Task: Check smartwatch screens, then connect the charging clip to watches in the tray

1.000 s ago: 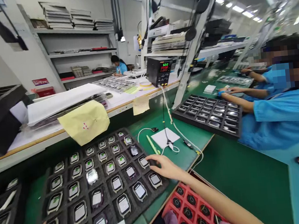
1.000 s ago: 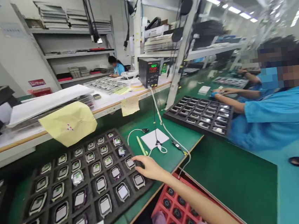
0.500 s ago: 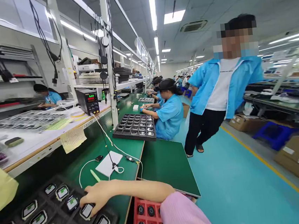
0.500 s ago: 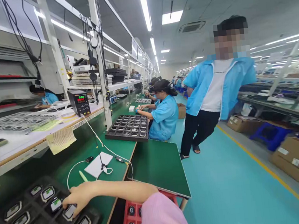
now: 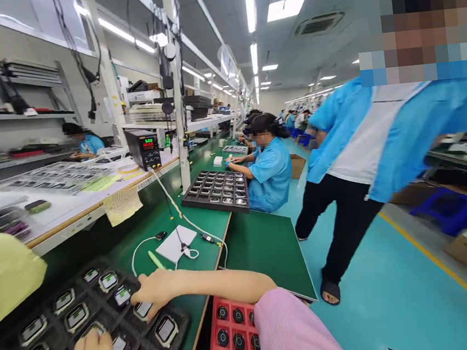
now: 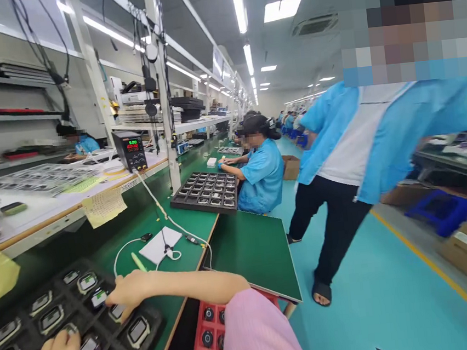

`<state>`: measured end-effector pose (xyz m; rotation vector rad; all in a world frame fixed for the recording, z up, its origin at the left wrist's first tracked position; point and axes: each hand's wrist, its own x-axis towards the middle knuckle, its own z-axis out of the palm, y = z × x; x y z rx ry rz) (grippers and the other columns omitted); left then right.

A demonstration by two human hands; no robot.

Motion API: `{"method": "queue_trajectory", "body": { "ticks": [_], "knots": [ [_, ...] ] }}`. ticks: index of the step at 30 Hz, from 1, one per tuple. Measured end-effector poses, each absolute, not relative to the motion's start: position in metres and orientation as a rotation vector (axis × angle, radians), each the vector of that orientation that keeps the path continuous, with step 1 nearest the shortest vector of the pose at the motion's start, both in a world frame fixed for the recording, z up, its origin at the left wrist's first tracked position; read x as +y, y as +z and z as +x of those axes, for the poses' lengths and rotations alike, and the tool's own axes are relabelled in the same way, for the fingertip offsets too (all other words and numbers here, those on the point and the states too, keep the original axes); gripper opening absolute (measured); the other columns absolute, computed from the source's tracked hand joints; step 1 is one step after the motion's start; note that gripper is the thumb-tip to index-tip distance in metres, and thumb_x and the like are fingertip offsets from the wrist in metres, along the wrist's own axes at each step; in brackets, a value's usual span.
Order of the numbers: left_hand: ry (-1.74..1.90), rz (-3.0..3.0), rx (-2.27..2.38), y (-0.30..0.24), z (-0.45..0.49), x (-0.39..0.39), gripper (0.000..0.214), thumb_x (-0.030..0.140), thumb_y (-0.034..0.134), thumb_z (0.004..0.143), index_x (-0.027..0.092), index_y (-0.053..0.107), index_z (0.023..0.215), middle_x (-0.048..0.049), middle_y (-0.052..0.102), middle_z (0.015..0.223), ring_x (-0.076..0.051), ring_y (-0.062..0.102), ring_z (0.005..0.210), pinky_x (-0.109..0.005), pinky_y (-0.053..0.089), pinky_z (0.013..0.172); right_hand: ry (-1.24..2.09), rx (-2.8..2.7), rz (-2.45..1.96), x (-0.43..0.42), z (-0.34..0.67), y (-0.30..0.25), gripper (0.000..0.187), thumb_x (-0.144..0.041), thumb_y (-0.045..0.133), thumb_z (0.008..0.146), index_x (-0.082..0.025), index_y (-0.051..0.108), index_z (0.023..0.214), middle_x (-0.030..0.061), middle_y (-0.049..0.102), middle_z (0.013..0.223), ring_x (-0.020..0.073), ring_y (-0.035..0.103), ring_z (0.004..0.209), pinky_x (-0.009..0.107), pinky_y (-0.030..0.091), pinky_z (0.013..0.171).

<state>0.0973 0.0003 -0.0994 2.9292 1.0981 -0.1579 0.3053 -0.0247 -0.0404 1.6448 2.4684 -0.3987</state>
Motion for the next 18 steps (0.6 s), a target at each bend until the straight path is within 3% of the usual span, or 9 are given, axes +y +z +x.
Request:
{"method": "queue_trajectory", "body": {
  "ticks": [6,10,14,18],
  "knots": [
    [0.064,2.716,1.04,-0.074,0.092,0.001,0.028,0.032,0.054,0.079,0.012,0.058,0.098,-0.0161,0.056,0.107,-0.032,0.052,0.104,-0.043,0.044,0.086,-0.584,2.721,1.749,-0.032,0.321,-0.032,0.051,-0.042,0.084,0.065,-0.017,0.063,0.103,0.0098,0.057,0.095,0.0299,0.057,0.091,0.034,0.047,0.07],
    [0.412,2.289,0.926,-0.056,0.065,0.003,0.028,0.037,0.06,0.076,0.019,0.055,0.096,-0.0089,0.061,0.1,-0.026,0.057,0.096,-0.042,0.046,0.089,-0.887,2.925,1.845,-0.036,0.331,-0.021,0.045,-0.042,0.074,0.078,-0.015,0.055,0.107,0.0099,0.056,0.108,0.025,0.056,0.102,0.035,0.047,0.085],
    [0.609,1.853,0.925,-0.019,0.033,0.0,0.038,0.039,0.068,0.073,0.019,0.054,0.101,-0.0039,0.063,0.09,-0.021,0.061,0.085,-0.037,0.05,0.084,-1.306,2.986,1.829,-0.031,0.321,-0.006,0.051,-0.049,0.062,0.086,-0.015,0.042,0.118,0.0117,0.056,0.112,0.0175,0.065,0.082,0.031,0.054,0.073],
    [0.774,1.584,0.912,0.022,0.012,-0.006,0.054,0.032,0.071,0.072,0.016,0.048,0.117,-0.0068,0.064,0.096,-0.021,0.061,0.09,-0.037,0.049,0.087,-1.861,2.948,1.711,-0.02,0.287,0.017,0.064,-0.047,0.071,0.078,-0.018,0.039,0.125,0.0089,0.058,0.108,0.0148,0.065,0.071,0.028,0.055,0.063]
  ]
}}
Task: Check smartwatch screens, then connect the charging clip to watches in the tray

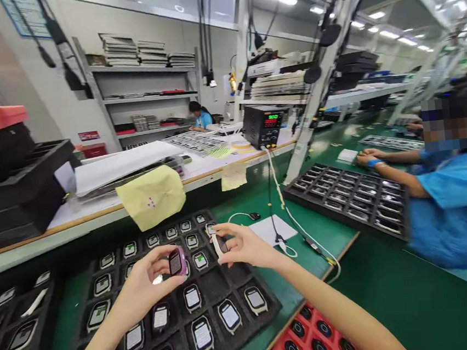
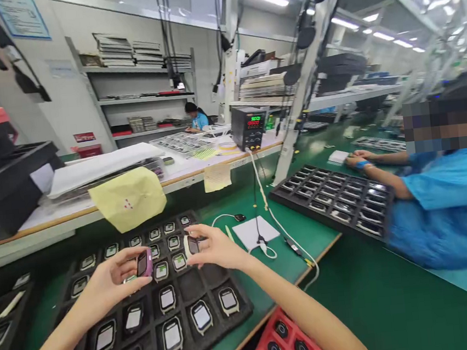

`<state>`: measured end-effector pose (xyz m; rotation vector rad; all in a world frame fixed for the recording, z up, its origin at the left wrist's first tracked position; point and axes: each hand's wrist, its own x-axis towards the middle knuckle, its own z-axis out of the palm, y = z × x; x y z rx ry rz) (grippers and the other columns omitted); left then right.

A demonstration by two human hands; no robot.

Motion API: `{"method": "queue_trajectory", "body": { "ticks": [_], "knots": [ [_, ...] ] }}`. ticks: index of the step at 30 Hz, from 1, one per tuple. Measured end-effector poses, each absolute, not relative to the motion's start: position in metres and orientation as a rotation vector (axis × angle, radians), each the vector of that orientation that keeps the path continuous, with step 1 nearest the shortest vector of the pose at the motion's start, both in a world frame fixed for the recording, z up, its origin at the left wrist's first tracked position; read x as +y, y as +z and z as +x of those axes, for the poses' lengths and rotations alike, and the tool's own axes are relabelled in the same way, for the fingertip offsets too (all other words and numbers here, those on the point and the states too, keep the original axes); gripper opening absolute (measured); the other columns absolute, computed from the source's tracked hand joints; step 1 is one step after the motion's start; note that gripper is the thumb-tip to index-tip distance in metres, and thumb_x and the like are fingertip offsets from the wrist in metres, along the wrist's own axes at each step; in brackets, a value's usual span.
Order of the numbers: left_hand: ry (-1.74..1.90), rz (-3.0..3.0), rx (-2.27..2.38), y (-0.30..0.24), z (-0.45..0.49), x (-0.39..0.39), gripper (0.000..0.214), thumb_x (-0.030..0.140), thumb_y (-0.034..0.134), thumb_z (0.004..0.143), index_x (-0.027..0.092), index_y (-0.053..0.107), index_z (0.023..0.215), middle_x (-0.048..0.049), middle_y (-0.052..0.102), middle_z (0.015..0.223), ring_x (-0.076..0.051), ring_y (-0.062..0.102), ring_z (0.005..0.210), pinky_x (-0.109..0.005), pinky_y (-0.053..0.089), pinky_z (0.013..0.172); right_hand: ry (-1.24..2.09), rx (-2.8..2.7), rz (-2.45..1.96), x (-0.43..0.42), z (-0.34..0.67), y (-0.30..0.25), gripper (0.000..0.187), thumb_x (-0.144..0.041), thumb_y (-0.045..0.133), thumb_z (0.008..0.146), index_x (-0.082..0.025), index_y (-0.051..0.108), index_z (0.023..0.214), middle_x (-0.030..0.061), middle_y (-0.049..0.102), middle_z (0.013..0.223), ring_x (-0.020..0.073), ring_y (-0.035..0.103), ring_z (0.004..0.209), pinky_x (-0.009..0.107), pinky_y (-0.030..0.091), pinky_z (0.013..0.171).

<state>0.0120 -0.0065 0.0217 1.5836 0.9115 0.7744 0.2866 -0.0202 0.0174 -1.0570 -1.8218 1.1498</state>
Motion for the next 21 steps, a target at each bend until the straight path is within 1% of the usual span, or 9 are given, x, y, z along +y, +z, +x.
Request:
{"method": "queue_trajectory", "body": {
  "ticks": [3,5,7,10,13,18,19,21],
  "knots": [
    [0.968,1.454,0.85,0.044,0.004,-0.011,0.052,0.026,0.074,0.07,0.017,0.048,0.114,-0.0088,0.063,0.105,-0.022,0.06,0.098,-0.035,0.047,0.091,1.23,-1.67,-0.904,-0.014,0.256,0.041,0.058,-0.031,0.079,0.071,-0.018,0.049,0.119,0.0047,0.062,0.095,0.0179,0.063,0.081,0.028,0.053,0.069],
    [1.095,1.401,0.82,0.053,-0.001,-0.014,0.046,0.02,0.074,0.068,0.018,0.05,0.106,-0.0087,0.062,0.109,-0.021,0.059,0.101,-0.032,0.047,0.089,1.162,-1.669,-0.854,-0.012,0.239,0.057,0.052,-0.023,0.077,0.072,-0.018,0.052,0.117,0.0047,0.062,0.096,0.0182,0.062,0.085,0.028,0.052,0.071],
    [1.193,1.35,0.797,0.058,-0.005,-0.017,0.041,0.015,0.073,0.066,0.019,0.05,0.099,-0.009,0.061,0.111,-0.021,0.058,0.101,-0.029,0.047,0.084,1.1,-1.672,-0.829,-0.01,0.227,0.069,0.048,-0.018,0.073,0.075,-0.02,0.052,0.118,0.0048,0.061,0.096,0.0176,0.06,0.083,0.025,0.051,0.066],
    [1.233,1.245,0.758,0.056,-0.009,-0.017,0.041,0.011,0.07,0.064,0.02,0.046,0.097,-0.0092,0.063,0.109,-0.018,0.058,0.09,-0.025,0.045,0.072,1.091,-1.66,-0.768,-0.006,0.218,0.079,0.046,-0.015,0.071,0.076,-0.021,0.053,0.118,0.0043,0.06,0.094,0.0165,0.059,0.081,0.022,0.048,0.061],
    [1.181,1.154,0.734,0.048,-0.009,-0.011,0.045,0.009,0.065,0.062,0.021,0.044,0.1,-0.0069,0.066,0.099,-0.015,0.056,0.079,-0.022,0.04,0.064,1.16,-1.639,-0.714,0.001,0.211,0.077,0.046,-0.013,0.071,0.076,-0.022,0.053,0.118,0.0033,0.06,0.094,0.0145,0.058,0.078,0.02,0.048,0.06],
    [1.155,1.056,0.816,0.037,-0.001,0.0,0.053,0.001,0.056,0.056,0.018,0.05,0.106,-0.0041,0.064,0.089,-0.014,0.053,0.079,-0.02,0.038,0.064,1.259,-1.61,-0.727,0.014,0.2,0.061,0.049,-0.014,0.07,0.078,-0.023,0.051,0.122,0.0046,0.063,0.101,0.0172,0.059,0.091,0.023,0.05,0.073],
    [1.15,1.043,0.829,0.036,0.001,0.001,0.055,0.001,0.055,0.056,0.017,0.051,0.108,-0.0039,0.064,0.089,-0.013,0.053,0.079,-0.02,0.038,0.063,1.278,-1.621,-0.735,0.015,0.198,0.059,0.05,-0.015,0.07,0.079,-0.023,0.05,0.124,0.005,0.063,0.102,0.0172,0.06,0.089,0.023,0.051,0.071],
    [1.135,1.015,0.81,0.035,0.002,0.001,0.058,0.0,0.053,0.056,0.017,0.051,0.112,-0.0043,0.062,0.091,-0.014,0.054,0.081,-0.021,0.04,0.065,1.314,-1.641,-0.747,0.017,0.196,0.055,0.05,-0.017,0.067,0.082,-0.024,0.048,0.128,0.0057,0.062,0.103,0.0155,0.061,0.081,0.021,0.051,0.062]
  ]
}}
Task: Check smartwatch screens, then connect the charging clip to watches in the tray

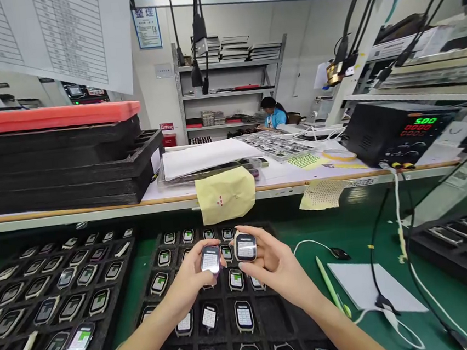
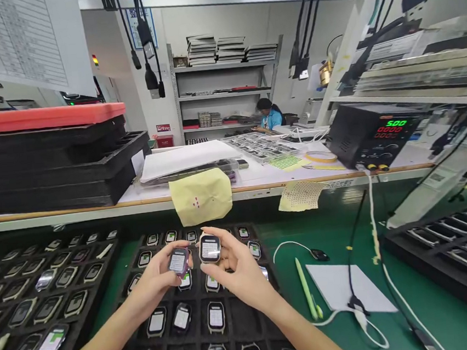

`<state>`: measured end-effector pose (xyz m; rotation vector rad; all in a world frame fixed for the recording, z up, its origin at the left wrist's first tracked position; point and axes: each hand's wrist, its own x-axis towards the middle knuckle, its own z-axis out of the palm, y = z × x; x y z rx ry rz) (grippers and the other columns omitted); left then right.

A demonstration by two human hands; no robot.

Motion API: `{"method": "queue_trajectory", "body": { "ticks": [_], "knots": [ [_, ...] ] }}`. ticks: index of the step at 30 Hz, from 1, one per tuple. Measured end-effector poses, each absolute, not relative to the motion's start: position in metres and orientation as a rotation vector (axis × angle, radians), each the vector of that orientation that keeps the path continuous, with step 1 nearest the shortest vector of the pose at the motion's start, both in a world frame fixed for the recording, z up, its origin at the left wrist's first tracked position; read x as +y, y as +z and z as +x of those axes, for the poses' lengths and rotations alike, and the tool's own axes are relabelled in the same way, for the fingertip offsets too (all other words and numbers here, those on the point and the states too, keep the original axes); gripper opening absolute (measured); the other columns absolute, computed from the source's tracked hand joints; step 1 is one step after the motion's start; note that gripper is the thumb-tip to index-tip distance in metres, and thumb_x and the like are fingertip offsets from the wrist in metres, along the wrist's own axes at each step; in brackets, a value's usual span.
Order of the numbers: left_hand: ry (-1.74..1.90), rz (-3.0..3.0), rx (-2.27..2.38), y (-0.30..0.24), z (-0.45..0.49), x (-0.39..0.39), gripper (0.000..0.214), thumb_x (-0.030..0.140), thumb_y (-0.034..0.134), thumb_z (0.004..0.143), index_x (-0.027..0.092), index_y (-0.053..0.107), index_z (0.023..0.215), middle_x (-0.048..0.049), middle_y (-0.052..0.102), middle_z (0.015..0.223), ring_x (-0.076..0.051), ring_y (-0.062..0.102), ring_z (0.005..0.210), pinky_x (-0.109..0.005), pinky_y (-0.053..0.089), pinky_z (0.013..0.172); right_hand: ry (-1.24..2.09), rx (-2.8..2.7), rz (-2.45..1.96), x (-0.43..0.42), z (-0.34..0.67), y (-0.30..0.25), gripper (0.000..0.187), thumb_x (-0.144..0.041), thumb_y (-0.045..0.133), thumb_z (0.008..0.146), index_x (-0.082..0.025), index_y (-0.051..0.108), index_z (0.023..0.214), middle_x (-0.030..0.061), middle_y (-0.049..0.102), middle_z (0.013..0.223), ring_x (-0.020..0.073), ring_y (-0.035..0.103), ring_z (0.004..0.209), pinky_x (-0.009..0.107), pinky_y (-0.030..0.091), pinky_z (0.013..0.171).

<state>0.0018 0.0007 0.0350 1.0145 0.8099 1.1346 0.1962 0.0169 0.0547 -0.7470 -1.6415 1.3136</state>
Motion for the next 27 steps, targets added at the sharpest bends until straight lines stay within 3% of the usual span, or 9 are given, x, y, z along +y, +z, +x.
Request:
{"method": "queue_trajectory", "body": {
  "ticks": [5,16,27],
  "knots": [
    [1.118,0.961,0.624,0.039,0.001,-0.006,0.057,0.003,0.053,0.064,0.02,0.046,0.118,-0.0078,0.058,0.101,-0.022,0.06,0.089,-0.035,0.05,0.075,1.323,-1.598,-0.7,0.016,0.195,0.055,0.039,-0.023,0.057,0.09,-0.022,0.05,0.128,0.0046,0.062,0.09,0.0146,0.061,0.068,0.019,0.049,0.049],
    [1.124,1.109,0.567,0.038,0.001,-0.011,0.026,0.016,0.048,0.09,0.019,0.047,0.116,-0.01,0.057,0.103,-0.022,0.059,0.092,-0.038,0.053,0.076,1.176,-1.528,-0.749,0.014,0.194,0.058,0.022,-0.027,0.058,0.092,-0.022,0.062,0.113,0.0062,0.067,0.094,0.0113,0.061,0.053,0.018,0.047,0.043],
    [1.155,1.217,0.599,0.042,0.002,-0.011,0.024,0.031,0.053,0.091,0.018,0.048,0.11,-0.0089,0.057,0.094,-0.019,0.059,0.082,-0.03,0.055,0.062,1.173,-1.536,-0.74,0.013,0.195,0.056,0.024,-0.036,0.05,0.096,-0.023,0.064,0.111,0.0067,0.068,0.094,0.0123,0.062,0.053,0.019,0.045,0.042]
  ]
}}
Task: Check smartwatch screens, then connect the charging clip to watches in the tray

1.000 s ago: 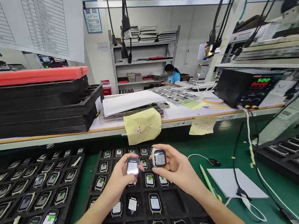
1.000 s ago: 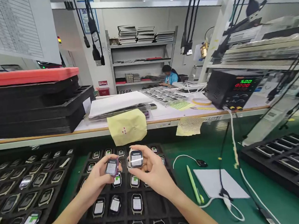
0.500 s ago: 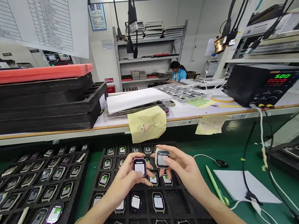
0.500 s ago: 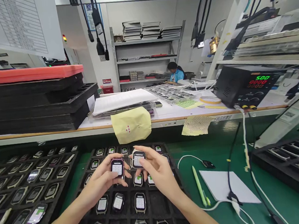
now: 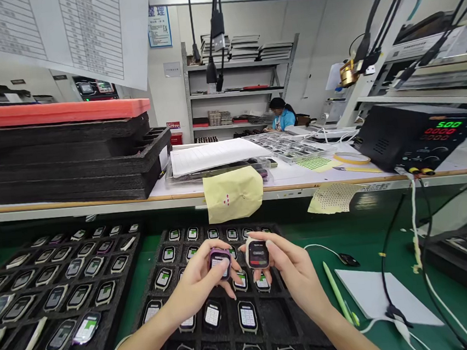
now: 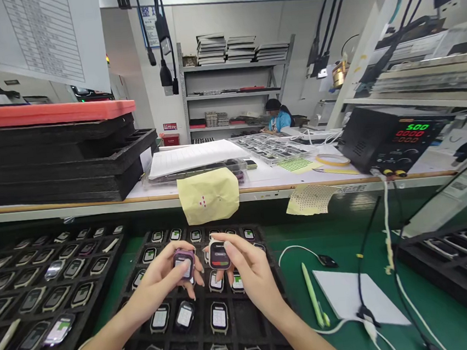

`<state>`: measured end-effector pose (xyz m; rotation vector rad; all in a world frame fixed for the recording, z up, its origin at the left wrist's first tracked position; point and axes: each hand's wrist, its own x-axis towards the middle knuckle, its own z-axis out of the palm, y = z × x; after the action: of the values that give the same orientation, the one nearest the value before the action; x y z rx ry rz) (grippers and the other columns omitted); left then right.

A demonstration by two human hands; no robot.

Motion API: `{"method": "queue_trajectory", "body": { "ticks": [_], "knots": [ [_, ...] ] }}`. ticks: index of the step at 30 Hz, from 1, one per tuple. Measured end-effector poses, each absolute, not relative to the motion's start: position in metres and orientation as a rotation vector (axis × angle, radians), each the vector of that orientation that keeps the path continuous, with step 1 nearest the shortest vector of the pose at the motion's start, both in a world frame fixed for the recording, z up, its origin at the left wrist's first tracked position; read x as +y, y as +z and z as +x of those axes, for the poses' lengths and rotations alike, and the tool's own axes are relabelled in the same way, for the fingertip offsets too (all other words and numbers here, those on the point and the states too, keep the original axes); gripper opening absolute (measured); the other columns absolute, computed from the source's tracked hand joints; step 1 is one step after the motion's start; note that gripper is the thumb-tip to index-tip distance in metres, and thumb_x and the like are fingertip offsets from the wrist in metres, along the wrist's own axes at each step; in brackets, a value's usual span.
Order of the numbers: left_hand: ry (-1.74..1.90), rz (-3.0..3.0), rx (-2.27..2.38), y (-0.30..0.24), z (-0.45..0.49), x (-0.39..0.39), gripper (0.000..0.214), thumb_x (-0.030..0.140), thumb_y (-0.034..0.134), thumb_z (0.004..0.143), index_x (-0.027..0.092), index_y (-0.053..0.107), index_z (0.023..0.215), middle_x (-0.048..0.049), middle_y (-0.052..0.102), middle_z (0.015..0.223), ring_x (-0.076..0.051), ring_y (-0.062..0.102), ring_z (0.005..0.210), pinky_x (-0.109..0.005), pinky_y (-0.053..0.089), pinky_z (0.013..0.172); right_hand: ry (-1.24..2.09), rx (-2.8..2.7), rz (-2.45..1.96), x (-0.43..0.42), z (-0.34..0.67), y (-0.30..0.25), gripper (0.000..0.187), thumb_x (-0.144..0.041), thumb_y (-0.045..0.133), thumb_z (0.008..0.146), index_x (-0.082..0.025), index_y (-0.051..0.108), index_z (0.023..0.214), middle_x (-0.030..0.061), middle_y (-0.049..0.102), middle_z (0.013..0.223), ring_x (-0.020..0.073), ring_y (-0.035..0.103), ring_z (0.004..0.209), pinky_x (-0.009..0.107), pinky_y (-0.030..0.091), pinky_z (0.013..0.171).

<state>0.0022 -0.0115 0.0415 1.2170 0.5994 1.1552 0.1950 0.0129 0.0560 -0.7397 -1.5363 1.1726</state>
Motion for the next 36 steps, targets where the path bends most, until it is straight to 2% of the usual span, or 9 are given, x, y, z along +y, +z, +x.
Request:
{"method": "queue_trajectory", "body": {
  "ticks": [3,18,36],
  "knots": [
    [1.176,1.215,0.611,0.0406,0.0015,-0.0102,0.024,0.032,0.053,0.091,0.018,0.048,0.109,-0.0085,0.057,0.092,-0.019,0.06,0.078,-0.028,0.054,0.058,1.165,-1.55,-0.759,0.0135,0.1952,0.0553,0.023,-0.035,0.053,0.095,-0.023,0.065,0.111,0.0065,0.068,0.094,0.0123,0.062,0.053,0.019,0.045,0.042],
    [1.189,1.243,0.595,0.0398,0.0,-0.01,0.027,0.019,0.053,0.088,0.021,0.045,0.114,-0.0077,0.055,0.099,-0.019,0.058,0.087,-0.031,0.055,0.068,1.156,-1.597,-0.825,0.0149,0.1912,0.0533,0.026,-0.034,0.058,0.091,-0.02,0.063,0.113,0.0056,0.067,0.086,0.0152,0.062,0.055,0.023,0.047,0.043],
    [1.166,1.289,0.615,0.0371,-0.0005,-0.009,0.032,0.031,0.059,0.086,0.021,0.047,0.115,-0.0086,0.055,0.099,-0.021,0.059,0.085,-0.032,0.055,0.066,1.195,-1.597,-0.833,0.0145,0.1894,0.0499,0.03,-0.037,0.061,0.089,-0.019,0.063,0.114,0.0035,0.064,0.076,0.0165,0.062,0.055,0.024,0.046,0.042]
  ]
}}
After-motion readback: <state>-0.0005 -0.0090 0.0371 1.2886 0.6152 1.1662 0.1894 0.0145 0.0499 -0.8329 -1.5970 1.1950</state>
